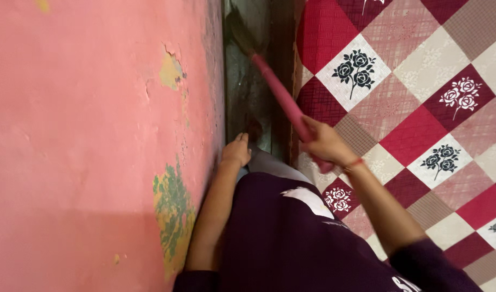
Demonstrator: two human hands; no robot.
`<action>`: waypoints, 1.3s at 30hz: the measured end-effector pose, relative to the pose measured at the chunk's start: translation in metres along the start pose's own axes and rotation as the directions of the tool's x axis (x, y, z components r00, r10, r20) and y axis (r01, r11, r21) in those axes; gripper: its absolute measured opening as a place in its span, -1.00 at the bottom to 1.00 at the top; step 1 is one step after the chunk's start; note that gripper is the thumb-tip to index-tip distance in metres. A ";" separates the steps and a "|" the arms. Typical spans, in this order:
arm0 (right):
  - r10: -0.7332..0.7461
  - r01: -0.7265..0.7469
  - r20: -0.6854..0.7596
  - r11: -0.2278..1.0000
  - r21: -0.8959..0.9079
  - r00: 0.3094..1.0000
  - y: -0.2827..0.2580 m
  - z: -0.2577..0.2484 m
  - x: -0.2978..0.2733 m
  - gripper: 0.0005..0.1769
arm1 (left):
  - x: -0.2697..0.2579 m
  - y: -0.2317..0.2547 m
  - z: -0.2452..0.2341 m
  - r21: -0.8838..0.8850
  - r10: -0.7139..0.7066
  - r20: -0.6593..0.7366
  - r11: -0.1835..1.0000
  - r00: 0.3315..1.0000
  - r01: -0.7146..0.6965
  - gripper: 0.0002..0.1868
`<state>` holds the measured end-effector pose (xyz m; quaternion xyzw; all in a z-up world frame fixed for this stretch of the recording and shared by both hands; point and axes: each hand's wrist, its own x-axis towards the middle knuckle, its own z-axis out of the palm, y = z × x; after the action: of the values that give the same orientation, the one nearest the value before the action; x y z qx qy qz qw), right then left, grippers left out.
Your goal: The person sweeps a concrete floor using a broom, pushing debris into a dustpan and cleaning along the edge of a bed and other furniture.
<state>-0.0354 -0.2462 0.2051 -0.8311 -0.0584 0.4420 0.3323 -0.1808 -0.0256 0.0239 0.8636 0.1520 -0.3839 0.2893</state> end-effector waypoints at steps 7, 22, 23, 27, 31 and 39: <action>0.071 -0.061 0.047 0.980 -0.191 0.996 0.057 0.039 0.024 -0.01 | -0.009 0.001 0.005 -0.016 -0.035 0.066 0.999 0.997 0.036 -0.28; 0.425 -0.441 0.145 0.891 0.105 0.893 -0.028 -0.067 -0.195 0.04 | 0.019 -0.010 0.003 -0.071 0.051 -0.063 0.996 0.997 -0.055 -0.33; 0.412 -0.426 0.117 0.894 0.139 0.904 -0.028 -0.067 -0.201 0.05 | 0.021 -0.009 0.002 -0.070 0.052 -0.066 0.996 0.996 -0.057 -0.33; 0.326 -0.326 0.034 0.924 0.200 0.945 -0.027 -0.063 -0.195 0.08 | 0.028 0.003 0.006 -0.161 0.119 -0.134 0.977 0.984 -0.140 -0.28; 0.253 -0.235 -0.047 0.942 0.239 0.966 -0.033 -0.059 -0.165 0.02 | 0.037 0.017 0.008 -0.220 0.284 -0.285 0.910 0.915 -0.351 -0.27; 0.036 0.056 -0.216 0.912 0.406 0.976 -0.021 -0.031 -0.059 -0.02 | 0.063 0.037 -0.064 -0.576 0.073 -0.375 0.763 0.924 -0.294 -0.33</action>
<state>-0.0429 -0.2686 0.2704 -0.7860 0.0683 0.3487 0.5059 -0.0844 -0.0131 0.0248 0.7820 0.2296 -0.1309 0.5645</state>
